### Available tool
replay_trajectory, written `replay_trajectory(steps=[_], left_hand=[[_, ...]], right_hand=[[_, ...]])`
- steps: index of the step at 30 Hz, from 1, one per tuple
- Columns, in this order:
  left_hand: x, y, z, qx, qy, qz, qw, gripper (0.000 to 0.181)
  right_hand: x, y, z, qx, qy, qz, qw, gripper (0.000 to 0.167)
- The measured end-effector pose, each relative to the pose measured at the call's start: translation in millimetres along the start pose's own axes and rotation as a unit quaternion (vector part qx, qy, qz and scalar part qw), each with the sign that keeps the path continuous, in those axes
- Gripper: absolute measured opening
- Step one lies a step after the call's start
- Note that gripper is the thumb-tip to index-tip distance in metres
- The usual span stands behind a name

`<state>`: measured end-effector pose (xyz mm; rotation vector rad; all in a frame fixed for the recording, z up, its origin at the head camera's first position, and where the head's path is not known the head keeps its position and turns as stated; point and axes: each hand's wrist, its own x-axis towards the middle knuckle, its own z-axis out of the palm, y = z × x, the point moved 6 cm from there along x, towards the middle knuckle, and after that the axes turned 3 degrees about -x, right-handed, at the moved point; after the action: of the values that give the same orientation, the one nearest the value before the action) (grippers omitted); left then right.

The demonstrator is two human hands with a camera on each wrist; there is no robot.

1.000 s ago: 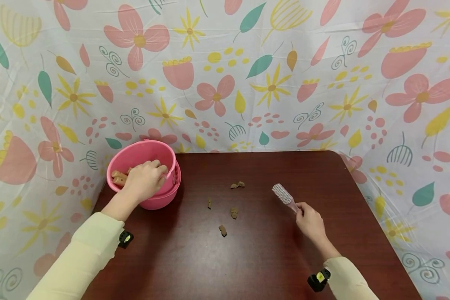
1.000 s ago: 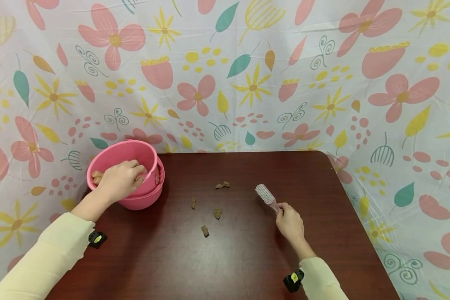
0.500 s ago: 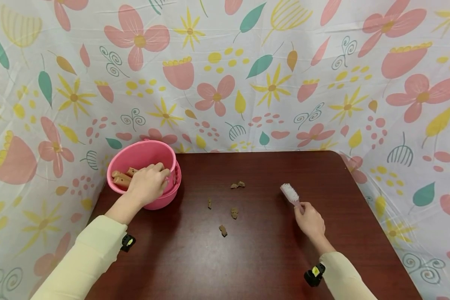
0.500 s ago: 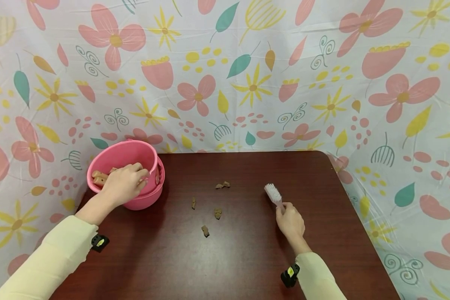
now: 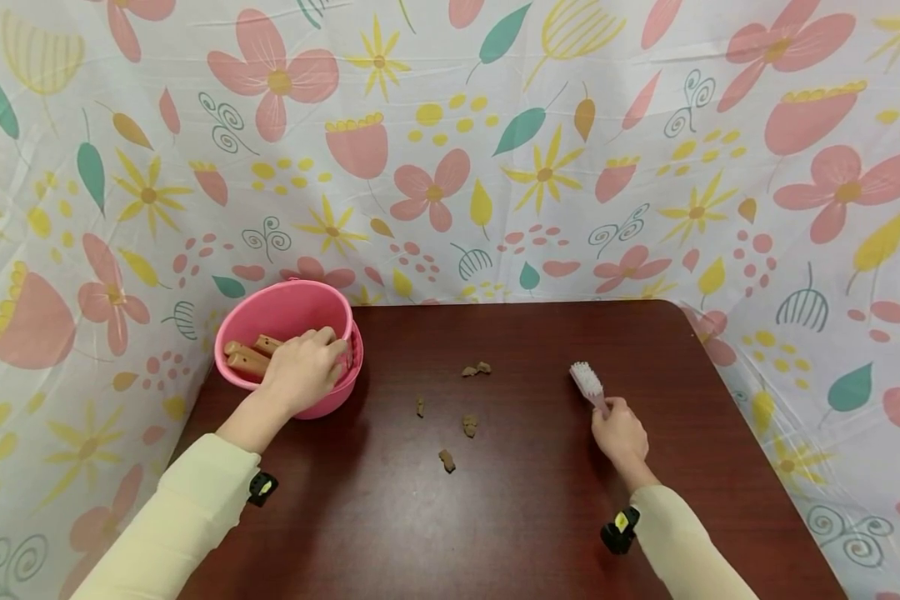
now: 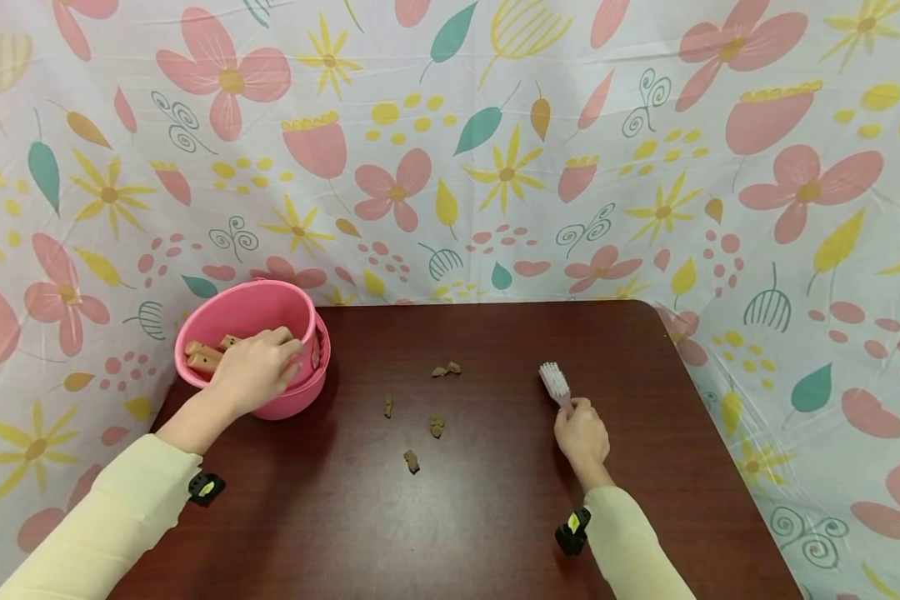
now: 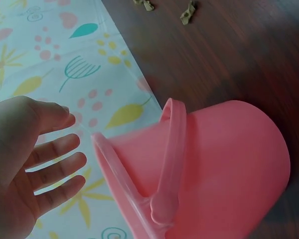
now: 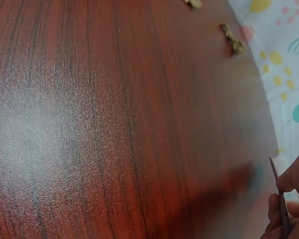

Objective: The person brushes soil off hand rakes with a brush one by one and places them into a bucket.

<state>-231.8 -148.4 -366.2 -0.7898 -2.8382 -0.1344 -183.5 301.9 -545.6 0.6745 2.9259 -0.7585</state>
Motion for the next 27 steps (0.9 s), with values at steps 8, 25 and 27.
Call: replay_trajectory(steps=[8, 25, 27], left_hand=[[1.5, 9.6, 2.1, 0.007, 0.021, 0.021, 0.9995, 0.014], [-0.9, 16.7, 8.3, -0.002, 0.046, 0.033, 0.9984, 0.015], [-1.6, 18.7, 9.1, -0.006, 0.052, 0.039, 0.9979, 0.015]], right_hand=[[10.2, 8.3, 11.1, 0.0, -0.009, 0.03, 0.9995, 0.046], [23.4, 6.4, 15.3, 0.005, 0.005, 0.04, 0.9992, 0.034], [24.5, 7.0, 16.0, -0.006, -0.002, 0.041, 0.9991, 0.037]])
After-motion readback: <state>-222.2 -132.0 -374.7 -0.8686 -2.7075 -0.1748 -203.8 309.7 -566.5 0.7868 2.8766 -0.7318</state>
